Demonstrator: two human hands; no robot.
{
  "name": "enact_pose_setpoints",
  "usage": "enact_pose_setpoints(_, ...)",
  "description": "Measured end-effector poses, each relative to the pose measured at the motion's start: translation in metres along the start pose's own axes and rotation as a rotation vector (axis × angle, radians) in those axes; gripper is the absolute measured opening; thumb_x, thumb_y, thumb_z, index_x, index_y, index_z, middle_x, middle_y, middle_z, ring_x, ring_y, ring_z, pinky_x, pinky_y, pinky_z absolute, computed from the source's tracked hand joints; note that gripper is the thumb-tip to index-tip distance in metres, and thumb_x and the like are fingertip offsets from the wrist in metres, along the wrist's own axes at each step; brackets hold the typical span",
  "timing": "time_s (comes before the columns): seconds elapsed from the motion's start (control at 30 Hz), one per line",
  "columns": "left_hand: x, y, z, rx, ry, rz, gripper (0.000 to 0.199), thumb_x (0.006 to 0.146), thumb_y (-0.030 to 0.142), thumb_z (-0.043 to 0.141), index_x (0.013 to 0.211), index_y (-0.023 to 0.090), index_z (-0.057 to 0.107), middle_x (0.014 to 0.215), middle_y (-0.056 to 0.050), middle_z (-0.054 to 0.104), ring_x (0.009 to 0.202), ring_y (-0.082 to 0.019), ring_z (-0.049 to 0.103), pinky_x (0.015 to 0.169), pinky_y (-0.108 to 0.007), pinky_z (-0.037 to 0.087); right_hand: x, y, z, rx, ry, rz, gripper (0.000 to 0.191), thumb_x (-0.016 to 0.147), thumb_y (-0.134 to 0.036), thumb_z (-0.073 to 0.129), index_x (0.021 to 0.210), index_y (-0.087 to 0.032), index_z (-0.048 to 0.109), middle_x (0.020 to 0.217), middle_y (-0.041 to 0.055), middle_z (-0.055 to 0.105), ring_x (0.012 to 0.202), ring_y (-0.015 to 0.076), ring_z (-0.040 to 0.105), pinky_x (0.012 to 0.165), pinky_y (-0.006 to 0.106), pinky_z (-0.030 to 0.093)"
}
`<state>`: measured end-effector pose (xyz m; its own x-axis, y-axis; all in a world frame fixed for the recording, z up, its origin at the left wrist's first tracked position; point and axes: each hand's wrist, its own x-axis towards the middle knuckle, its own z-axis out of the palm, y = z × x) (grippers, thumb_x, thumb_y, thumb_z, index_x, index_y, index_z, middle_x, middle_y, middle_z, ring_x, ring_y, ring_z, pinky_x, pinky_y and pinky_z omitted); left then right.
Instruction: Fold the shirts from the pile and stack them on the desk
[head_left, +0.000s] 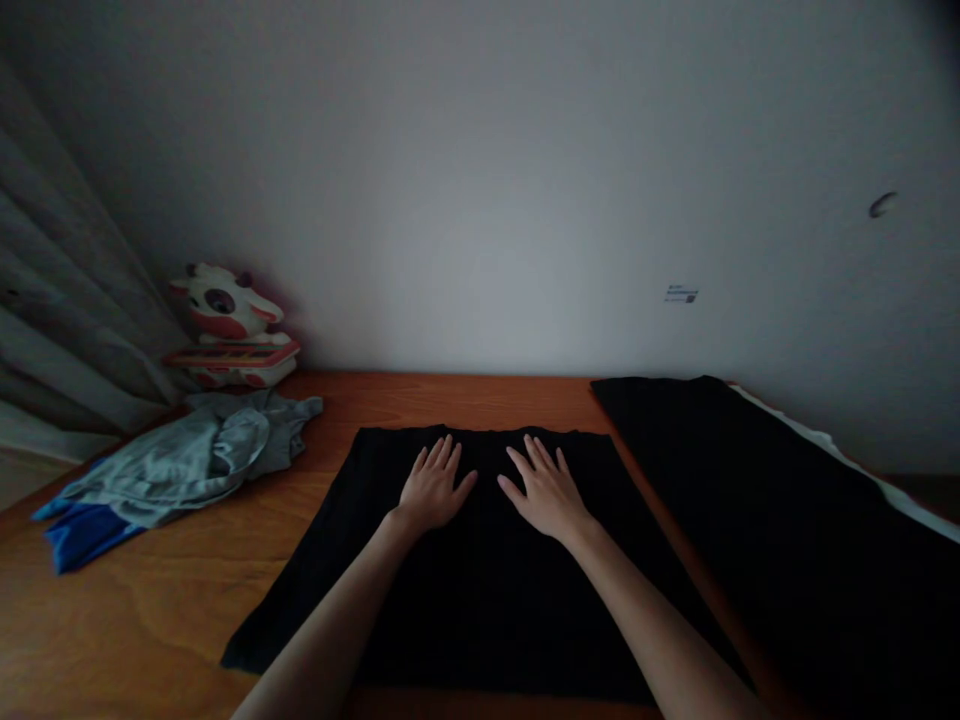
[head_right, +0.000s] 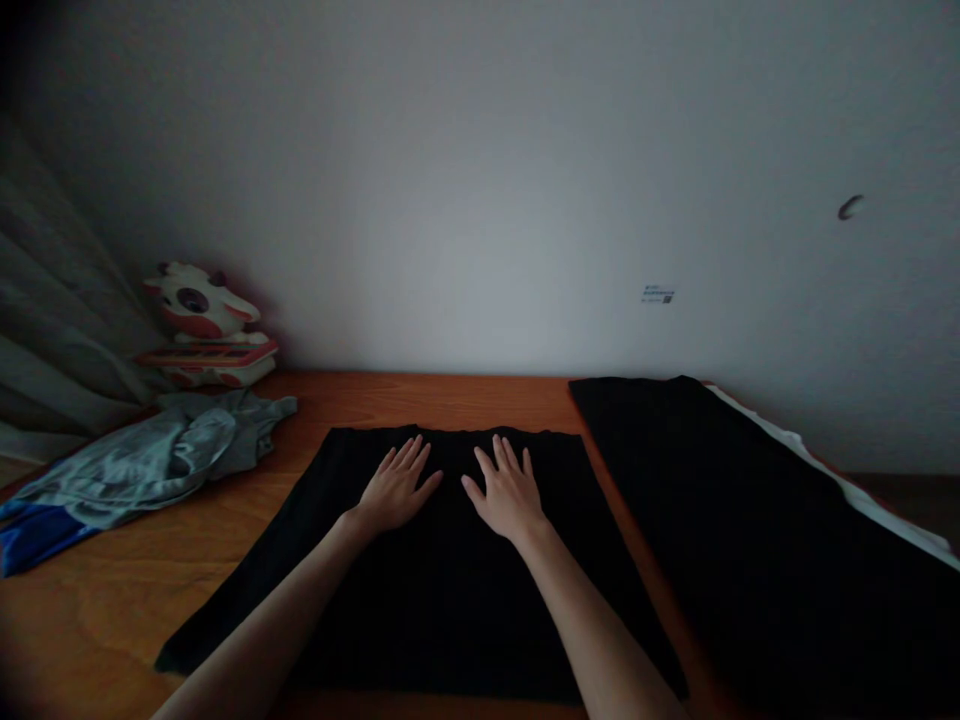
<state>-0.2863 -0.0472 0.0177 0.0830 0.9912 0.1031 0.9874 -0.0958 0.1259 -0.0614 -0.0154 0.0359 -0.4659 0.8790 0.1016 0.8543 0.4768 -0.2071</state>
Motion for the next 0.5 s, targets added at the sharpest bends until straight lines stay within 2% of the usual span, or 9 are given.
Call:
enact_pose_setpoints(0.17, 0.000, -0.070, 0.006, 0.056, 0.001, -0.143, 0.075, 0.101, 0.058, 0.026, 0.155, 0.008, 0.040, 0.166, -0.017, 0.029, 0.155, -0.031, 0.023, 0.126, -0.052, 0.019, 0.005, 0.057, 0.014, 0.000, -0.041, 0.170, 0.072, 0.102, -0.065, 0.028, 0.159, -0.021, 0.036, 0.169, 0.0137, 0.021, 0.157, 0.0279, 0.015, 0.125, 0.053, 0.010)
enact_pose_setpoints(0.27, 0.002, -0.101, 0.008, 0.042, 0.039, -0.240, 0.078, 0.098, 0.055, 0.028, 0.154, 0.002, 0.038, 0.166, -0.020, 0.026, 0.155, -0.033, 0.023, 0.125, -0.051, 0.023, 0.005, 0.073, 0.012, 0.005, -0.036, 0.264, 0.075, 0.103, -0.063, 0.029, 0.161, -0.016, 0.030, 0.169, 0.0162, 0.018, 0.157, 0.0286, 0.015, 0.125, 0.049, 0.012)
enact_pose_setpoints(0.37, 0.007, -0.115, 0.010, 0.016, 0.099, -0.374, 0.077, 0.096, 0.050, 0.029, 0.153, -0.002, 0.040, 0.163, -0.023, 0.033, 0.153, -0.032, 0.029, 0.124, -0.049, 0.025, 0.007, 0.076, 0.011, 0.012, -0.015, 0.367, 0.077, 0.103, -0.061, 0.027, 0.162, -0.010, 0.025, 0.168, 0.0195, 0.019, 0.157, 0.0296, 0.014, 0.125, 0.049, 0.010)
enact_pose_setpoints(0.5, 0.009, -0.123, 0.010, 0.000, 0.114, -0.480, 0.075, 0.093, 0.050, 0.029, 0.150, 0.004, 0.046, 0.162, -0.021, 0.037, 0.152, -0.037, 0.030, 0.122, -0.064, 0.019, 0.006, 0.076, 0.011, 0.058, -0.003, 0.428, 0.077, 0.102, -0.063, 0.025, 0.161, -0.013, 0.028, 0.169, 0.0172, 0.018, 0.158, 0.0299, 0.012, 0.125, 0.055, 0.005)
